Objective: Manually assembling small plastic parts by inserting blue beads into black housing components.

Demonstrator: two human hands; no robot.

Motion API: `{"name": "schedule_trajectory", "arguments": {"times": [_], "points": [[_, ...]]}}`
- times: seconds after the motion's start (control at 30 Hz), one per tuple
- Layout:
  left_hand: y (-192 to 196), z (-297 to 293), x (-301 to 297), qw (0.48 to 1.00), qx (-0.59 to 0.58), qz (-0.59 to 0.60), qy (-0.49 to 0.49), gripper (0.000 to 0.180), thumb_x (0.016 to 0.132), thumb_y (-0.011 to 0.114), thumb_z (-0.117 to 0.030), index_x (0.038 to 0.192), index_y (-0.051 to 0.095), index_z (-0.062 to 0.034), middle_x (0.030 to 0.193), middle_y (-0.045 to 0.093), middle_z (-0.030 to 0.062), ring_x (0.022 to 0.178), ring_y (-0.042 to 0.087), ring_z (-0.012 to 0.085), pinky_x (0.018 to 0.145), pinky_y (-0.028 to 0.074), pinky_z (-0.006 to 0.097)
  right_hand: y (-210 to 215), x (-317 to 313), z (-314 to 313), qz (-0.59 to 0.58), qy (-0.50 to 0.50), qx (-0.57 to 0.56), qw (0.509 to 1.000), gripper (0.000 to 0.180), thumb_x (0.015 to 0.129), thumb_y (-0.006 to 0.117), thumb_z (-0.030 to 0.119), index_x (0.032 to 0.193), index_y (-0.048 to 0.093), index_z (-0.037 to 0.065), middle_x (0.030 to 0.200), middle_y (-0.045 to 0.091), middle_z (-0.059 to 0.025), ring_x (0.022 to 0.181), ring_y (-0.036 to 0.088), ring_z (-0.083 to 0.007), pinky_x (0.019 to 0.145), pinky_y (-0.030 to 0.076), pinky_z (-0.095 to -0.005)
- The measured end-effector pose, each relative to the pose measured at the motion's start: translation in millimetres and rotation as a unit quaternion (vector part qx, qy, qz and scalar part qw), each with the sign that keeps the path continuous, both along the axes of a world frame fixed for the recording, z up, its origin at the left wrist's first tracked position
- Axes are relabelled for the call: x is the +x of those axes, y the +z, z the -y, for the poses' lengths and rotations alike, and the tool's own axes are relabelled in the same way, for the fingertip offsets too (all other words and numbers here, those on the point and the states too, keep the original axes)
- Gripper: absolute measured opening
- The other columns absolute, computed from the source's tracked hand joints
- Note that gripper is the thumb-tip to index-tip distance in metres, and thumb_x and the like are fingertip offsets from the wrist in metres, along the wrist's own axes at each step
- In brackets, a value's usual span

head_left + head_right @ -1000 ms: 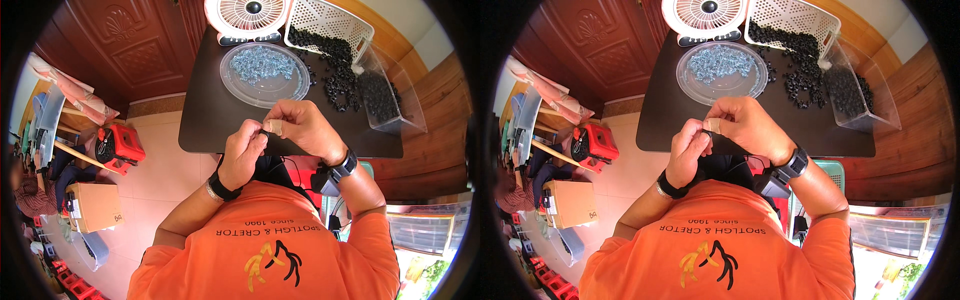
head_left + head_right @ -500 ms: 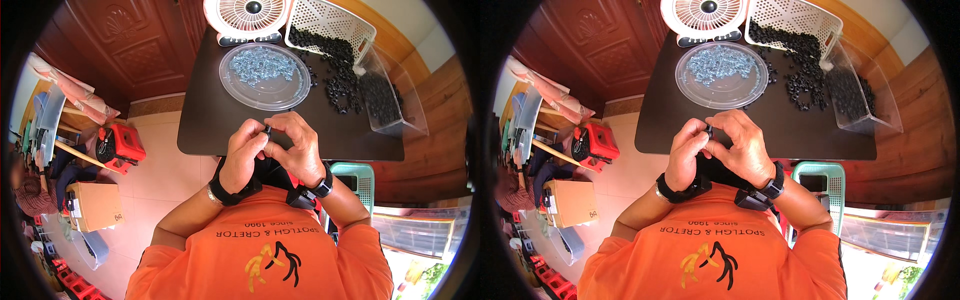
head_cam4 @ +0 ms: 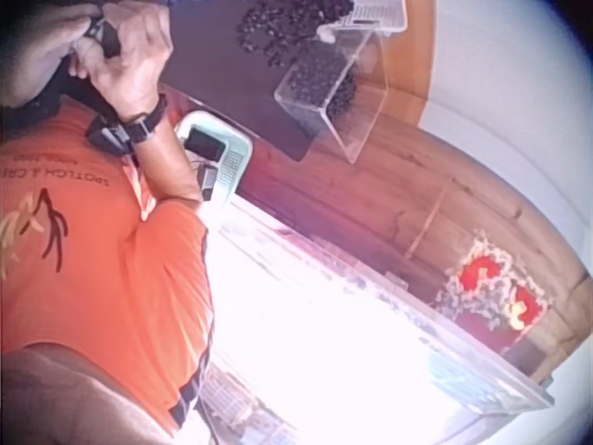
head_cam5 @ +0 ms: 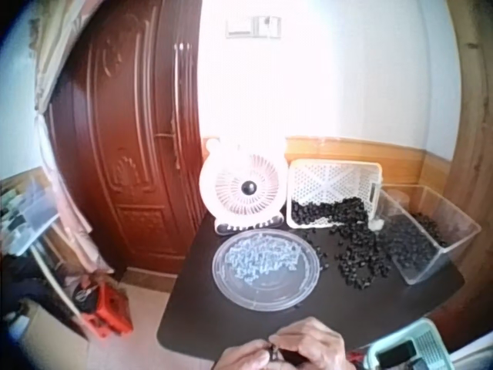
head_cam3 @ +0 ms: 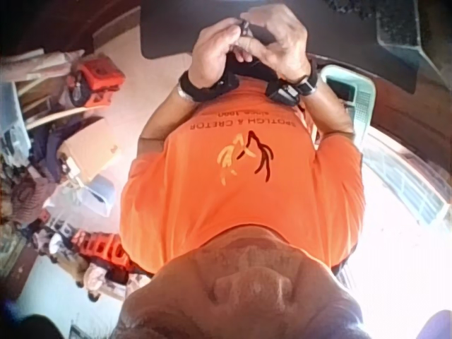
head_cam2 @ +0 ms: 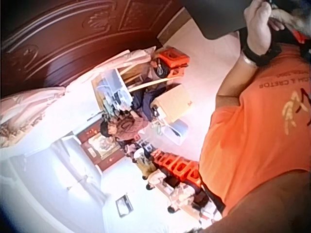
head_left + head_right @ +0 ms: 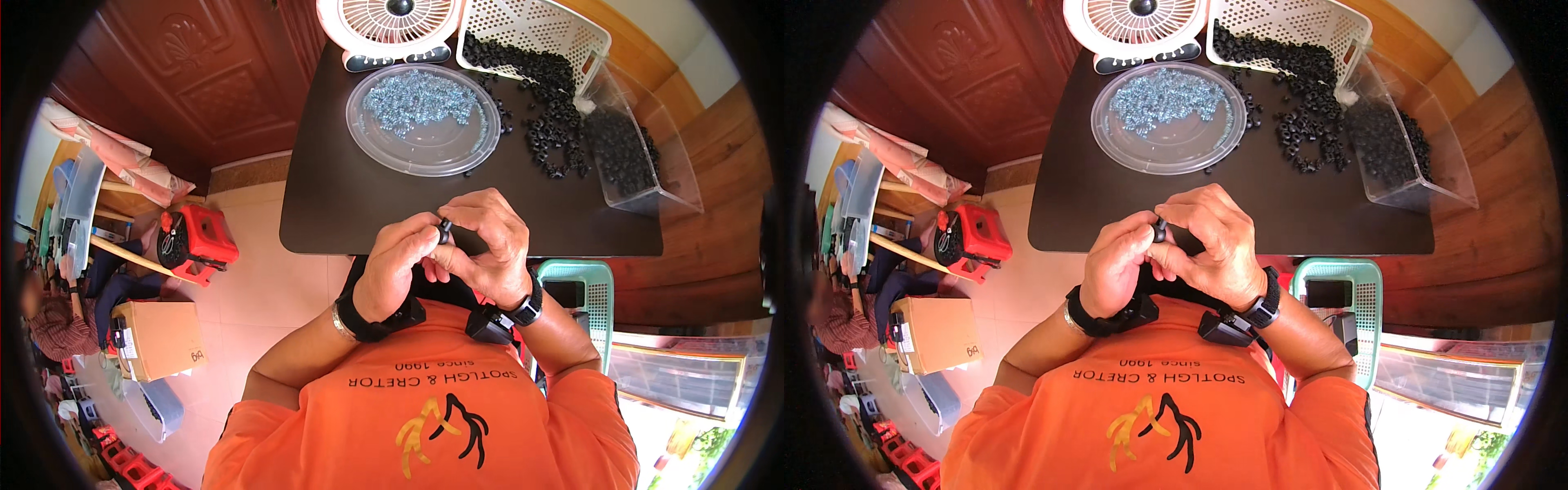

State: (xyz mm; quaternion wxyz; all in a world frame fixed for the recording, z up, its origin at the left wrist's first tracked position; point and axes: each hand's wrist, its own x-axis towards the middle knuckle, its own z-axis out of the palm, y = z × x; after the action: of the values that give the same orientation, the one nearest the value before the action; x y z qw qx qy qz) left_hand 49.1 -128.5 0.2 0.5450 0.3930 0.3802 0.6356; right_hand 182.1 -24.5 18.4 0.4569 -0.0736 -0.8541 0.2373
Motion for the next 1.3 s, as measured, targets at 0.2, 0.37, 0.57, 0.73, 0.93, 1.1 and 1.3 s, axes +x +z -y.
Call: {"name": "schedule_trajectory", "arguments": {"times": [0.2,0.37,0.57,0.73,0.93,1.1,1.3], "points": [[-2,-4,-5,0.998,0.005,0.027,-0.055,0.040,0.097,0.040,-0.030,0.096,0.057,0.0070,0.081,0.063,0.0132,0.068,0.059,0.0172,0.062,0.047,0.026,-5,2,2,-0.006,-0.007,-0.006,1.000,0.043,0.060,0.086,0.014,0.096,0.064,0.006,0.090,0.066,-0.0091,0.081,0.063,-0.0261,0.071,0.051,-0.0350],[-5,-6,-4,0.997,-0.011,0.039,-0.061,0.041,0.098,0.040,-0.029,0.100,0.058,0.0083,0.082,0.064,0.0144,0.069,0.060,0.0181,0.062,0.047,0.027,-7,2,2,-0.016,-0.007,0.006,1.000,0.039,0.064,0.083,0.012,0.097,0.063,0.006,0.089,0.066,-0.0084,0.080,0.062,-0.0256,0.070,0.052,-0.0345],[0,-4,-2,0.997,-0.039,0.042,-0.058,0.041,0.097,0.038,-0.027,0.101,0.057,0.0083,0.079,0.065,0.0162,0.066,0.060,0.0192,0.059,0.047,0.026,-6,2,4,-0.010,-0.031,0.073,0.997,0.036,0.068,0.081,0.014,0.097,0.063,0.005,0.087,0.065,-0.0082,0.076,0.062,-0.0264,0.068,0.052,-0.0349],[5,1,1,0.998,-0.052,0.027,-0.020,0.040,0.097,0.038,-0.028,0.095,0.057,0.0078,0.077,0.063,0.0162,0.064,0.060,0.0197,0.056,0.046,0.026,-6,0,8,-0.003,-0.031,0.085,0.996,0.032,0.069,0.078,0.012,0.095,0.062,0.003,0.085,0.063,-0.0089,0.077,0.062,-0.0270,0.069,0.052,-0.0353],[6,0,7,0.999,-0.039,0.010,-0.012,0.042,0.098,0.038,-0.032,0.100,0.057,0.0056,0.079,0.064,0.0155,0.065,0.060,0.0184,0.055,0.047,0.025,-4,3,4,-0.013,-0.036,0.086,0.996,0.034,0.068,0.078,0.012,0.097,0.062,0.003,0.087,0.063,-0.0087,0.078,0.062,-0.0272,0.070,0.053,-0.0359],[7,-1,-1,1.000,-0.024,-0.016,0.010,0.043,0.099,0.035,-0.038,0.112,0.053,-0.0004,0.080,0.065,0.0142,0.061,0.059,0.0152,0.055,0.046,0.024,65,49,-57,-0.026,-0.283,0.219,0.933,0.027,0.070,0.076,0.011,0.095,0.066,0.007,0.091,0.066,-0.0086,0.083,0.062,-0.0282,0.076,0.049,-0.0400],[6,-3,-8,0.999,-0.029,-0.007,0.040,0.039,0.097,0.040,-0.036,0.102,0.057,-0.0011,0.077,0.064,0.0124,0.059,0.058,0.0140,0.054,0.044,0.023,128,118,-146,-0.014,-0.511,0.239,0.825,0.031,0.082,0.067,0.015,0.110,0.065,0.002,0.108,0.065,-0.0148,0.103,0.058,-0.0306,0.090,0.045,-0.0386]]}}
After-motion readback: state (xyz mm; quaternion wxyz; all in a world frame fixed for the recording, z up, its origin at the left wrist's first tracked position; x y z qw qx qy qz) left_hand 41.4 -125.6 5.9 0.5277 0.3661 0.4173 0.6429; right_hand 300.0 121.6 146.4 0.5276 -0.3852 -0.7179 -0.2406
